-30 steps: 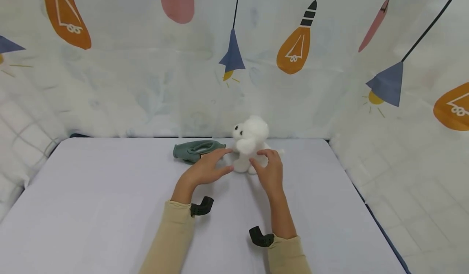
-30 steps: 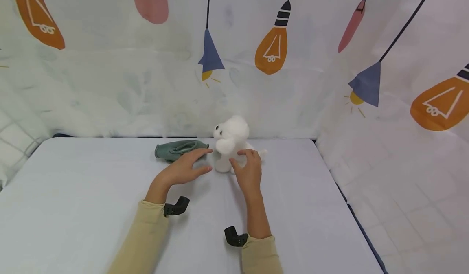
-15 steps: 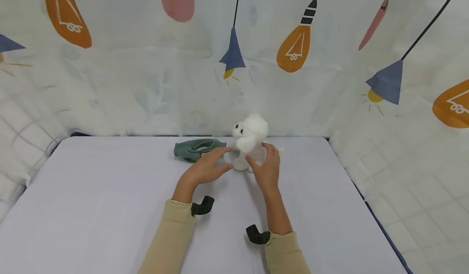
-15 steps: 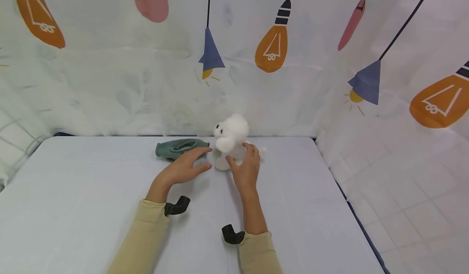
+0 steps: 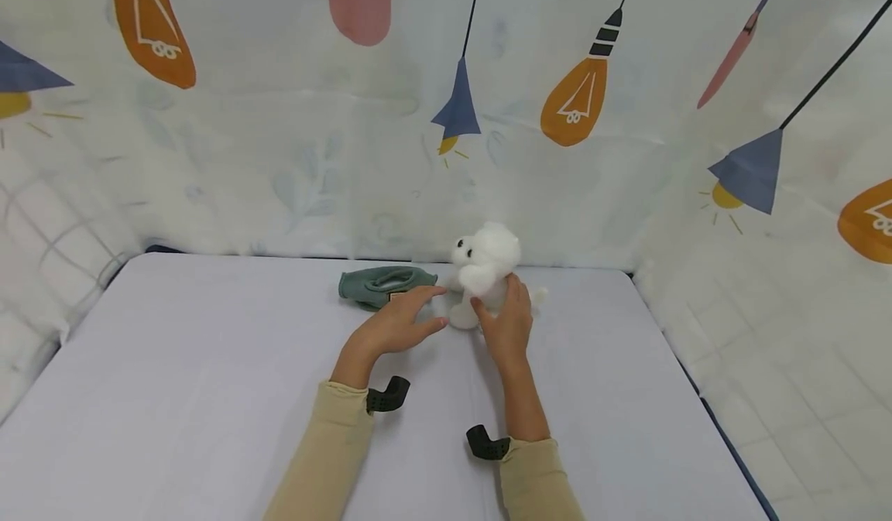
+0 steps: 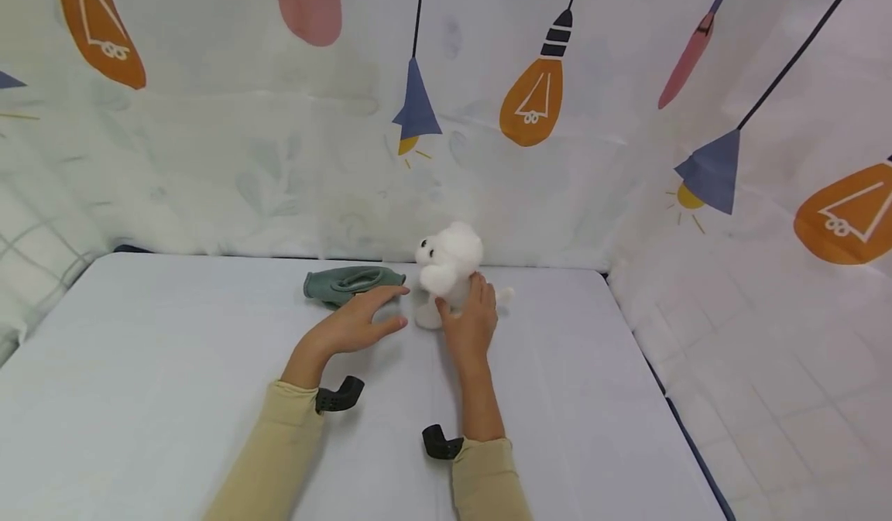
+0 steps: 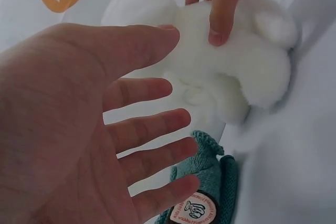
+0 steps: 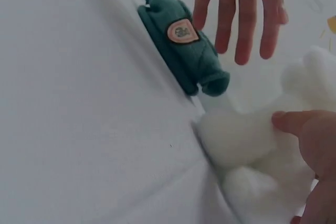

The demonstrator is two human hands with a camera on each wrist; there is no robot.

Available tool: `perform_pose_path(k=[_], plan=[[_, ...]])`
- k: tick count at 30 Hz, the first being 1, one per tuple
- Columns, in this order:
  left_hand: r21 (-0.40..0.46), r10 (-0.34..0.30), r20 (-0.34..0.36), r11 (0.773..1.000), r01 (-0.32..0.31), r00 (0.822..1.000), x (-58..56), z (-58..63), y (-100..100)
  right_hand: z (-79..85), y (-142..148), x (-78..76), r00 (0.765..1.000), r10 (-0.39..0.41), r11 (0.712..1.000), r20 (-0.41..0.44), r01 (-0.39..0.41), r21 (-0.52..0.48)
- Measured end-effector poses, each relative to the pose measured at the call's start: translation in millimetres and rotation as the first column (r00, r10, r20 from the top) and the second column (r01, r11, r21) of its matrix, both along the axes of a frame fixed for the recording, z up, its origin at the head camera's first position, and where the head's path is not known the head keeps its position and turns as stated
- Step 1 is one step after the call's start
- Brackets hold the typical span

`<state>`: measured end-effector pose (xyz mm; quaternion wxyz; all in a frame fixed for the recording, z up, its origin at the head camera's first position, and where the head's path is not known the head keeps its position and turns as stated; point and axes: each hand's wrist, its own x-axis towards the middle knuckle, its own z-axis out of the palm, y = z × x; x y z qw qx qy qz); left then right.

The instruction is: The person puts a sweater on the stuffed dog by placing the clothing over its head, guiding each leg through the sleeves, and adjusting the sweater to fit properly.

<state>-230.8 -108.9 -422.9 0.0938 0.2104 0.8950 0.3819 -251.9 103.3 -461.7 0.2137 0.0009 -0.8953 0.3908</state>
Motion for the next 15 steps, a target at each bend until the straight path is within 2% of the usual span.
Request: perform_pose_path(k=[6, 15], plan=[[-0.012, 0.027, 0.015, 1.000, -0.027, 1.000, -5.1, -2.9, -0.6, -1.4, 14.9, -2.3, 0.998, -0.005, 0.999, 0.059, 0.003, 0.042], [0.017, 0.037, 0.003, 0.999, -0.037, 0.999, -9.3, -5.2, -4.7, -0.1, 21.9, -1.4, 0.987, 0.115, 0.993, 0.109, -0.117, 0.006]])
